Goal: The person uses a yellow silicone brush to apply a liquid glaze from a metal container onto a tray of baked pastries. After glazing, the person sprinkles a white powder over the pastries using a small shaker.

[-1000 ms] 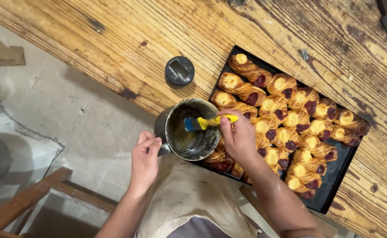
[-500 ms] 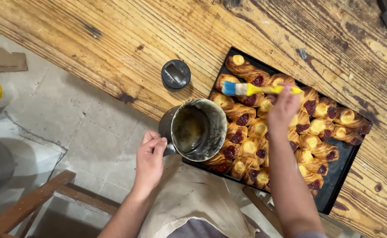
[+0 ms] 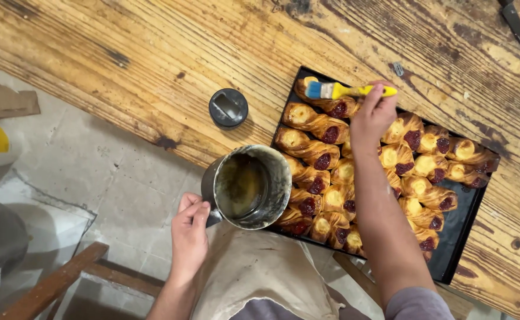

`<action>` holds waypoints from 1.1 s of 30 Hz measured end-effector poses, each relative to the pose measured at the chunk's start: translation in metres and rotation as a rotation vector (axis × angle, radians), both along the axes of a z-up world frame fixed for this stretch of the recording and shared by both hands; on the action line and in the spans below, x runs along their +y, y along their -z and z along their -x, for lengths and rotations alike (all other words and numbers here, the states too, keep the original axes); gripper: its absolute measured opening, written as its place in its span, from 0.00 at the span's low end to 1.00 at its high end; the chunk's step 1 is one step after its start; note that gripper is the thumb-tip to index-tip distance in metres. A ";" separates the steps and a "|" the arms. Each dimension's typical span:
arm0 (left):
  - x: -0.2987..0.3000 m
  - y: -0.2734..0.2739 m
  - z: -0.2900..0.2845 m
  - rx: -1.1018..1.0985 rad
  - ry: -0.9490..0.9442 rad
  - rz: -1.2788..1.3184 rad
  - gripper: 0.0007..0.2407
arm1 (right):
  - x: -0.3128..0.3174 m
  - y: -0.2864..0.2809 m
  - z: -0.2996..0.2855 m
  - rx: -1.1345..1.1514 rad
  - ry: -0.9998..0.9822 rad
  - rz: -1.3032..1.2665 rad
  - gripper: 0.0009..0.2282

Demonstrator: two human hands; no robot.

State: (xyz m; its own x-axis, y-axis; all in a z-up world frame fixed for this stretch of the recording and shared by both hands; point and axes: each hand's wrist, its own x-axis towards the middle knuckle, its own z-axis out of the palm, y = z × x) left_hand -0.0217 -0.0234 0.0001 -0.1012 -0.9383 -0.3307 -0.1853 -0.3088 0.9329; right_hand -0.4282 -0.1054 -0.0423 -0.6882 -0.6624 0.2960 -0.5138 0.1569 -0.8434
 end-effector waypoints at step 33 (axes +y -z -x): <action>-0.027 0.000 -0.007 0.159 -0.113 -0.006 0.14 | 0.034 0.012 0.019 0.810 -0.784 -0.266 0.07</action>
State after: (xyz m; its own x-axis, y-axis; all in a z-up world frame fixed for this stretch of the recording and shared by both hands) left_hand -0.0148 -0.0503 0.0005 -0.0468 -0.9449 -0.3241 0.0005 -0.3245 0.9459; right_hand -0.4469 -0.0711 -0.0545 0.2667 -0.9309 0.2495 -0.9231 -0.3211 -0.2114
